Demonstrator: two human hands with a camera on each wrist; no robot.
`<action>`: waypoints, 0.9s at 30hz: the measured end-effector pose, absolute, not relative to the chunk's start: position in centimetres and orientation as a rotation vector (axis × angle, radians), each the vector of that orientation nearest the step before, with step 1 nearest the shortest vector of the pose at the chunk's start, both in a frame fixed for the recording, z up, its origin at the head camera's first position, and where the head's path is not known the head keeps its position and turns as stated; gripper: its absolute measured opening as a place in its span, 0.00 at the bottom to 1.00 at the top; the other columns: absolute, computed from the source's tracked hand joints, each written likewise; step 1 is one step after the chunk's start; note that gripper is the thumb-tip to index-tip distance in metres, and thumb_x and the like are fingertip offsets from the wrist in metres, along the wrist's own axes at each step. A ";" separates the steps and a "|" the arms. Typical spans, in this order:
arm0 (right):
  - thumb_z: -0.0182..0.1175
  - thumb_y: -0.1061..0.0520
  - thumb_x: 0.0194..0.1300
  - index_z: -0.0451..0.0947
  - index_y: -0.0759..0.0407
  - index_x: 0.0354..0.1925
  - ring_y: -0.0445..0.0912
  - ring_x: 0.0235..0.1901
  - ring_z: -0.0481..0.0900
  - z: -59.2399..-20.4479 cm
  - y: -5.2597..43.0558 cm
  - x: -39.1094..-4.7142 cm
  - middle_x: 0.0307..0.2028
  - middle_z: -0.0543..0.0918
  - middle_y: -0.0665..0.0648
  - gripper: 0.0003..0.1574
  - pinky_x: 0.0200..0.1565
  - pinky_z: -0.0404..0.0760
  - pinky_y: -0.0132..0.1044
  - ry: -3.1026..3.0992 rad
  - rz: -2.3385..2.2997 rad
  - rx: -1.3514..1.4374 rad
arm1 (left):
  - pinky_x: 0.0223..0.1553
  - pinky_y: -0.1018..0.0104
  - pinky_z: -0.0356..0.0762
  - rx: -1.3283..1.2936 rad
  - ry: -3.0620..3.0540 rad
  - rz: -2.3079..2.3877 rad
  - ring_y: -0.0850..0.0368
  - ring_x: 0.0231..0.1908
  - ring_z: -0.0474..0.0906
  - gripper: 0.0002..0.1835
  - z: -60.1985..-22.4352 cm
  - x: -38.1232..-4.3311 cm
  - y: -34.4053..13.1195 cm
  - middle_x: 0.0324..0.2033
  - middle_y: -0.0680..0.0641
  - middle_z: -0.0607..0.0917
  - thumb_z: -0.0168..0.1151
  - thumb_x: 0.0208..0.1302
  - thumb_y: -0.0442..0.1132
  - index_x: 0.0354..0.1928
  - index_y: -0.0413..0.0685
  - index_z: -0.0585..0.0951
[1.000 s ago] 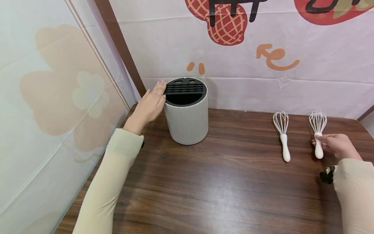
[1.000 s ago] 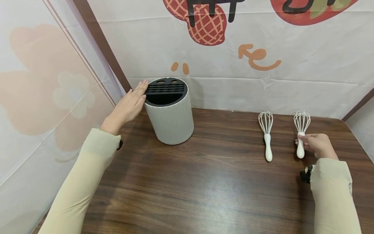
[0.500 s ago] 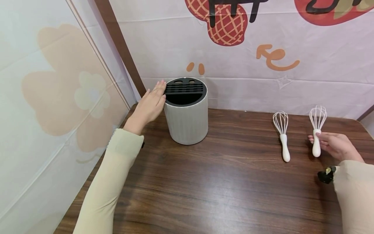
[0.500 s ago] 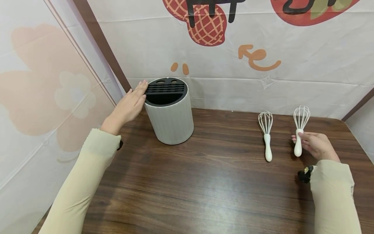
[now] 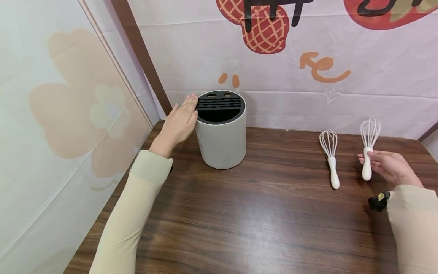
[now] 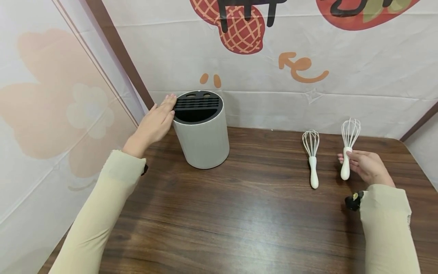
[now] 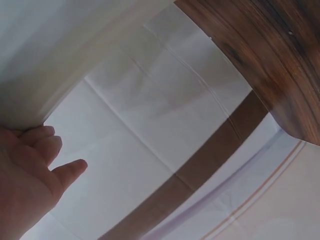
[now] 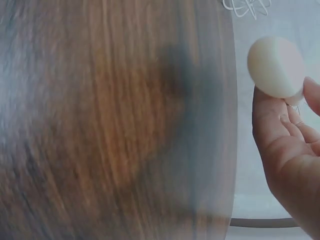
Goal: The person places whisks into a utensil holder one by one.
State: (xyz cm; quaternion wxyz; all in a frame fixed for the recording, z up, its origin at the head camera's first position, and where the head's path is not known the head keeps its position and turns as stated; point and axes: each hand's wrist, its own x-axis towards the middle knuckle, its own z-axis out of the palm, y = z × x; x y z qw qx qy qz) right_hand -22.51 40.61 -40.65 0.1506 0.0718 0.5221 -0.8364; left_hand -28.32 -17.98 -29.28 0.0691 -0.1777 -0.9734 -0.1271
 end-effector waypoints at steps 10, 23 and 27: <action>0.44 0.69 0.71 0.82 0.65 0.31 0.48 0.35 0.85 -40.2 40.3 -22.6 0.33 0.86 0.62 0.20 0.39 0.82 0.35 1.439 -2.445 0.132 | 0.69 0.49 0.37 -0.547 -2.914 -0.371 0.55 0.72 0.40 0.30 -29.4 -28.6 -16.5 0.72 0.45 0.49 0.27 0.74 0.48 0.73 0.41 0.49; 0.42 0.69 0.71 0.82 0.67 0.33 0.50 0.36 0.85 -39.4 39.6 -22.8 0.34 0.86 0.63 0.21 0.40 0.82 0.36 1.419 -2.490 0.038 | 0.70 0.51 0.36 -0.545 -2.900 -0.375 0.57 0.72 0.39 0.30 -29.6 -28.9 -15.6 0.72 0.47 0.49 0.26 0.75 0.48 0.73 0.42 0.49; 0.41 0.70 0.71 0.82 0.67 0.34 0.51 0.36 0.85 -39.5 39.4 -22.8 0.34 0.85 0.64 0.21 0.41 0.82 0.37 1.392 -2.505 0.031 | 0.70 0.50 0.36 -0.543 -2.903 -0.367 0.57 0.72 0.39 0.30 -29.6 -28.9 -15.2 0.72 0.47 0.49 0.26 0.74 0.48 0.73 0.41 0.49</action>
